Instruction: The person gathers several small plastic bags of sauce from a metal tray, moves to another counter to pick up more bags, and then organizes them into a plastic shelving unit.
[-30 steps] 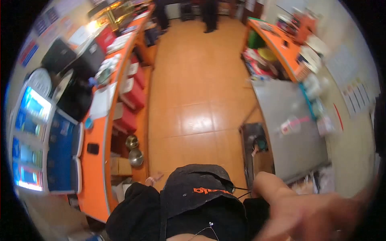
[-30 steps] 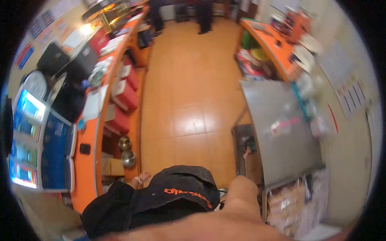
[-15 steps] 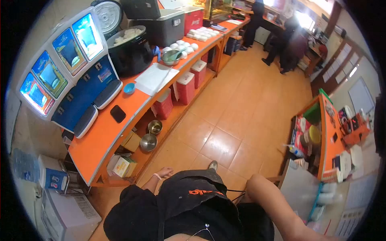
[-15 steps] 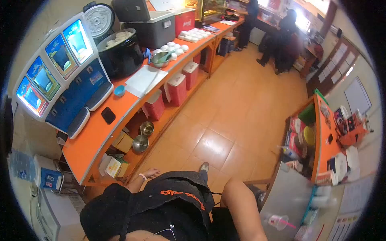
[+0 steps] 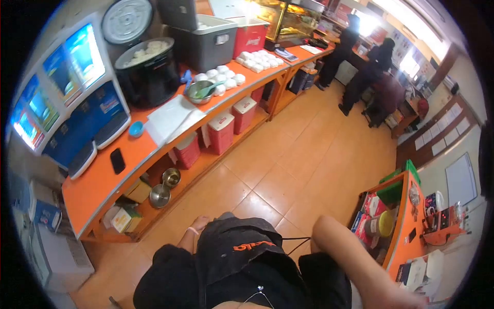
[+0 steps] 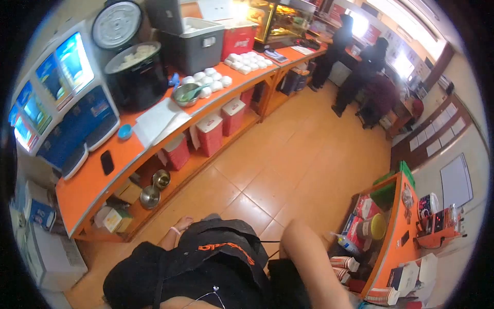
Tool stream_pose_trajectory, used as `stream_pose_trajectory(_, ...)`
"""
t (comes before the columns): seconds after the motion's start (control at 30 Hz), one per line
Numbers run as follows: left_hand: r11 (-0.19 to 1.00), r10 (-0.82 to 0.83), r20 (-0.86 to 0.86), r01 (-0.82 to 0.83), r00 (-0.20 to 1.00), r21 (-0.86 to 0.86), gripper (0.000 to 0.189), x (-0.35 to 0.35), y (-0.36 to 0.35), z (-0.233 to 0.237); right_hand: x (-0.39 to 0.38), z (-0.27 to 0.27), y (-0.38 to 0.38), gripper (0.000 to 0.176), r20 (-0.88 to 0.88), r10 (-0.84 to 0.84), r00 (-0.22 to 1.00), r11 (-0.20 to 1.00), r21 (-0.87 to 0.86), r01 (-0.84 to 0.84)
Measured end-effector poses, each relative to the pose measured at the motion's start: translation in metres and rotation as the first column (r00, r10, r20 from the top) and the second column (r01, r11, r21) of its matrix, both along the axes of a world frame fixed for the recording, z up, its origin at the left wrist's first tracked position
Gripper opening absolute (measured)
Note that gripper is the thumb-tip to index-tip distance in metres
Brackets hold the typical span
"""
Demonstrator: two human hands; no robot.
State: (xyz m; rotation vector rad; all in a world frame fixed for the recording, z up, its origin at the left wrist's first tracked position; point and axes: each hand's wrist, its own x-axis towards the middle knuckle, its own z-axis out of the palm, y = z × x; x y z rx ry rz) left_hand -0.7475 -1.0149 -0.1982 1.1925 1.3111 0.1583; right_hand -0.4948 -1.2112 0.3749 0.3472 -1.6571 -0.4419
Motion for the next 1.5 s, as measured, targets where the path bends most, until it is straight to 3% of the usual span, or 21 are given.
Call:
stream_pose_trajectory(0.07, 0.985, 0.141, 0.529, -0.171, 0.837, 0.009, 0.027, 0.006, -0.003, -0.010, 0.052, 0.000, 0.046, 0.033, -0.120, 0.052, 0.991, 0.993, -0.100, -0.064)
stream_pose_trajectory(0.1, 0.981, 0.177, 0.477, -0.118, 0.861, -0.152, 0.028, 0.001, 0.002, -0.018, 0.075, 0.000, 0.067, 0.035, -0.184, 0.074, 0.980, 0.984, -0.143, -0.101)
stream_pose_trajectory(0.13, 0.903, 0.388, 0.356, -0.272, 0.850, -0.333, 0.029, 0.012, 0.000, 0.004, 0.096, 0.001, 0.084, 0.036, -0.249, 0.099, 0.963, 0.972, -0.181, -0.147)
stream_pose_trajectory(0.17, 0.973, -0.232, -0.121, 0.229, 0.965, -0.034, 0.028, -0.013, 0.007, -0.062, 0.118, -0.001, 0.104, 0.037, -0.285, 0.090, 0.954, 0.961, -0.228, -0.159)
stream_pose_trajectory(0.2, 0.948, -0.309, -0.200, 0.283, 0.930, -0.144, 0.029, -0.021, 0.004, -0.062, 0.138, -0.001, 0.123, 0.037, -0.295, 0.081, 0.952, 0.954, -0.253, -0.160)
stream_pose_trajectory(0.33, 0.924, -0.244, -0.208, 0.162, 0.947, -0.346, 0.032, -0.010, 0.040, -0.042, 0.215, 0.007, 0.192, 0.039, -0.246, 0.040, 0.969, 0.939, -0.322, -0.120)
stream_pose_trajectory(0.53, 0.929, -0.267, -0.251, 0.179, 0.930, -0.323, 0.037, 0.070, 0.215, -0.018, 0.310, 0.054, 0.270, 0.042, -0.007, 0.128, 0.992, 0.890, -0.441, -0.118)
stream_pose_trajectory(0.6, 0.931, -0.305, -0.245, 0.234, 0.920, -0.279, 0.040, 0.117, 0.290, -0.015, 0.334, 0.073, 0.301, 0.043, 0.117, 0.238, 0.964, 0.746, -0.657, -0.104)
stream_pose_trajectory(0.63, 0.932, -0.327, -0.244, 0.269, 0.913, -0.243, 0.041, 0.146, 0.331, -0.014, 0.346, 0.082, 0.315, 0.043, 0.181, 0.208, 0.961, 0.545, -0.838, 0.040)
stream_pose_trajectory(0.67, 0.931, -0.348, -0.234, 0.306, 0.908, -0.198, 0.042, 0.182, 0.378, -0.008, 0.353, 0.098, 0.330, 0.044, 0.454, 0.008, 0.891, -0.169, -0.878, 0.449)
stream_pose_trajectory(0.77, 0.888, -0.458, -0.246, 0.452, 0.854, -0.086, 0.044, 0.309, 0.506, 0.013, 0.388, 0.094, 0.352, 0.043, 0.552, -0.258, 0.793, -0.149, -0.833, 0.532)
stream_pose_trajectory(0.83, 0.737, -0.616, -0.210, 0.649, 0.759, 0.187, 0.046, 0.417, 0.567, 0.033, 0.414, 0.092, 0.369, 0.041, 0.623, -0.397, 0.673, -0.185, -0.773, 0.607)
stream_pose_trajectory(0.87, 0.799, -0.586, -0.011, 0.580, 0.810, 0.160, 0.039, 0.461, 0.585, 0.029, 0.429, 0.090, 0.379, 0.041, 0.649, -0.453, 0.612, -0.206, -0.744, 0.636)
stream_pose_trajectory(1.0, 0.768, -0.640, 0.370, 0.567, 0.674, 0.296, 0.034, 0.645, 0.609, 0.061, 0.501, 0.061, 0.425, 0.039, 0.692, -0.636, 0.341, -0.302, -0.630, 0.715)
stream_pose_trajectory(1.07, 0.640, -0.768, 0.279, 0.675, 0.577, 0.366, 0.033, 0.714, 0.612, 0.077, 0.543, 0.045, 0.447, 0.038, 0.698, -0.687, 0.204, -0.362, -0.572, 0.736)
stream_pose_trajectory(1.17, 0.584, -0.803, 0.353, 0.750, 0.479, 0.311, 0.036, 0.790, 0.638, 0.025, 0.617, 0.040, 0.475, 0.037, 0.723, -0.690, -0.041, -0.480, -0.413, 0.774)
stream_pose_trajectory(1.2, 0.602, -0.796, 0.224, 0.777, 0.563, 0.185, 0.038, 0.812, 0.644, 0.035, 0.657, 0.023, 0.477, 0.036, 0.115, -0.983, 0.144, 0.125, -0.159, 0.979)
stream_pose_trajectory(1.3, 0.624, -0.780, 0.047, 0.781, 0.624, -0.007, 0.050, 0.851, 0.664, 0.022, 0.756, 0.026, 0.509, 0.026, 0.065, -0.970, 0.236, 0.230, -0.086, 0.969)
stream_pose_trajectory(1.37, 0.680, -0.730, 0.078, 0.733, 0.679, -0.018, 0.050, 0.880, 0.681, 0.040, 0.811, 0.023, 0.526, 0.029, 0.013, -0.865, 0.502, 0.487, -0.224, 0.844)
stream_pose_trajectory(1.47, 0.756, -0.649, 0.058, 0.652, 0.758, -0.056, 0.046, 0.935, 0.712, 0.071, 0.870, 0.037, 0.593, 0.033, 0.064, -0.847, 0.528, 0.495, -0.269, 0.826)
stream_pose_trajectory(1.5, 0.840, -0.530, 0.197, 0.542, 0.825, -0.009, 0.040, 0.956, 0.727, 0.063, 0.892, 0.046, 0.602, 0.038, 0.240, -0.783, 0.573, 0.491, -0.327, 0.808)
